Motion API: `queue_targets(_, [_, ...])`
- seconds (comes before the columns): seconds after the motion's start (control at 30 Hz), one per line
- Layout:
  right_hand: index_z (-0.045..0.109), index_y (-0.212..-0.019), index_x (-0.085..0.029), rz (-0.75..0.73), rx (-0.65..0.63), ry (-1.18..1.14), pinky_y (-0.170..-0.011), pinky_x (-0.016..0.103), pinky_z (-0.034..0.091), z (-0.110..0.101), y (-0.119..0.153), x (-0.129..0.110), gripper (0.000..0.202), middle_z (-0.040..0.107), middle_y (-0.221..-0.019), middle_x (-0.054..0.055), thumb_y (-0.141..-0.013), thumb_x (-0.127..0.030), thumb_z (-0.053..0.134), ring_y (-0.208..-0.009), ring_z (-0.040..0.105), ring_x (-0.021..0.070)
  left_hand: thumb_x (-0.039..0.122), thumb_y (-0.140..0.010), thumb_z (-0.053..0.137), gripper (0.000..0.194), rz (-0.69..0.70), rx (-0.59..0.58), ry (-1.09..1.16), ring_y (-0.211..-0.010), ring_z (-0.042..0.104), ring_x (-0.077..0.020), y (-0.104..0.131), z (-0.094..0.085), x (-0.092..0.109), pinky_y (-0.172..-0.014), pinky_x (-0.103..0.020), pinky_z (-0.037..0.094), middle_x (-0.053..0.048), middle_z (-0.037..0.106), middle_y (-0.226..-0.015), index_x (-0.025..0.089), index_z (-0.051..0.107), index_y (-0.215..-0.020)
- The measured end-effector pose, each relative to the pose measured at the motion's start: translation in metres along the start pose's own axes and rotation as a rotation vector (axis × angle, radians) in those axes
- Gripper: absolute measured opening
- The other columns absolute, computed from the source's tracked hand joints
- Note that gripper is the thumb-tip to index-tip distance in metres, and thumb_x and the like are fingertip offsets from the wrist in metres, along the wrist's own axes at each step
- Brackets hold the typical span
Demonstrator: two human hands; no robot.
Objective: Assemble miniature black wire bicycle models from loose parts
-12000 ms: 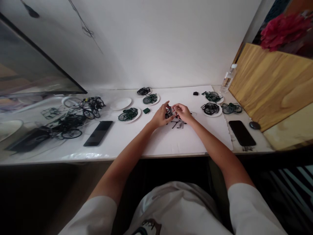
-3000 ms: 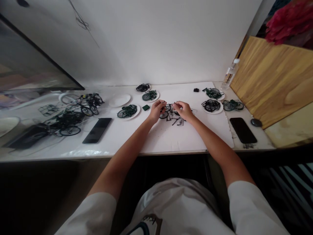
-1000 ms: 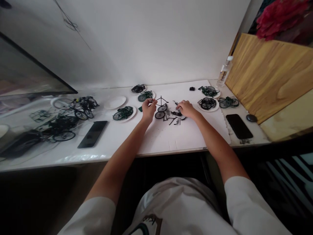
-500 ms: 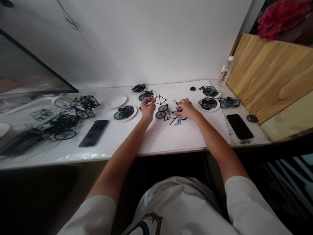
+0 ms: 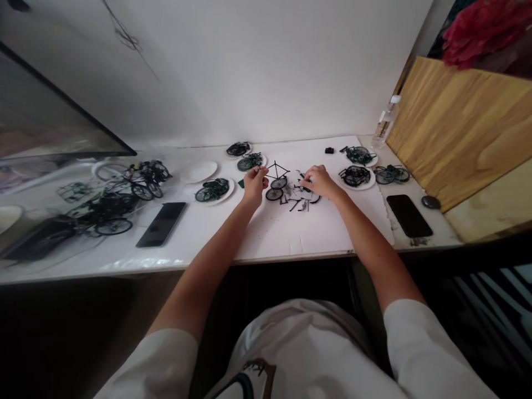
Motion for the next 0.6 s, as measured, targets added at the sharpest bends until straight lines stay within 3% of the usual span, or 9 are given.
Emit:
queue_targets(0.27, [0.077, -0.082, -0.023, 0.040, 0.023, 0.050, -0.120, 0.058, 0.043, -0.003, -0.002, 0.009, 0.036, 0.074, -0.118, 0.015, -0.099, -0.054, 0.075, -0.128, 0.057, 0.0385, 0.021, -0.078, 0.083, 0.027, -0.021, 0.056, 0.194, -0.049, 0.041, -0.0031, 0.003, -0.001, 0.001, -0.048, -0.021, 0.026, 0.006, 0.050, -0.073, 0.020, 0.057, -0.084])
queue_targets(0.43, [0.080, -0.087, -0.021, 0.051, -0.021, 0.061, -0.118, 0.054, 0.044, 0.000, 0.002, 0.004, 0.041, 0.074, -0.116, 0.016, -0.102, -0.058, 0.070, -0.128, 0.056, 0.0384, 0.017, -0.075, 0.088, 0.035, -0.004, 0.083, 0.419, -0.046, 0.033, -0.0023, 0.005, -0.005, 0.012, -0.047, -0.020, 0.024, 0.009, 0.041, -0.065, 0.020, 0.054, -0.080])
queue_targets(0.6, [0.082, -0.100, -0.019, 0.027, -0.043, 0.068, -0.119, 0.054, 0.044, 0.001, 0.004, -0.003, 0.029, 0.073, -0.121, 0.017, -0.105, -0.044, 0.068, -0.131, 0.055, 0.0392, 0.018, -0.076, 0.088, 0.031, -0.033, 0.069, 0.434, -0.048, 0.036, -0.0024, -0.001, -0.009, 0.011, -0.046, -0.018, 0.025, 0.007, 0.043, -0.063, 0.019, 0.057, -0.077])
Point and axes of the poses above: each hand's wrist, its own y-axis away from the middle knuckle, its own z-axis out of the palm, x = y × z, the point moved 9 cm from there along -y, towards the middle knuckle
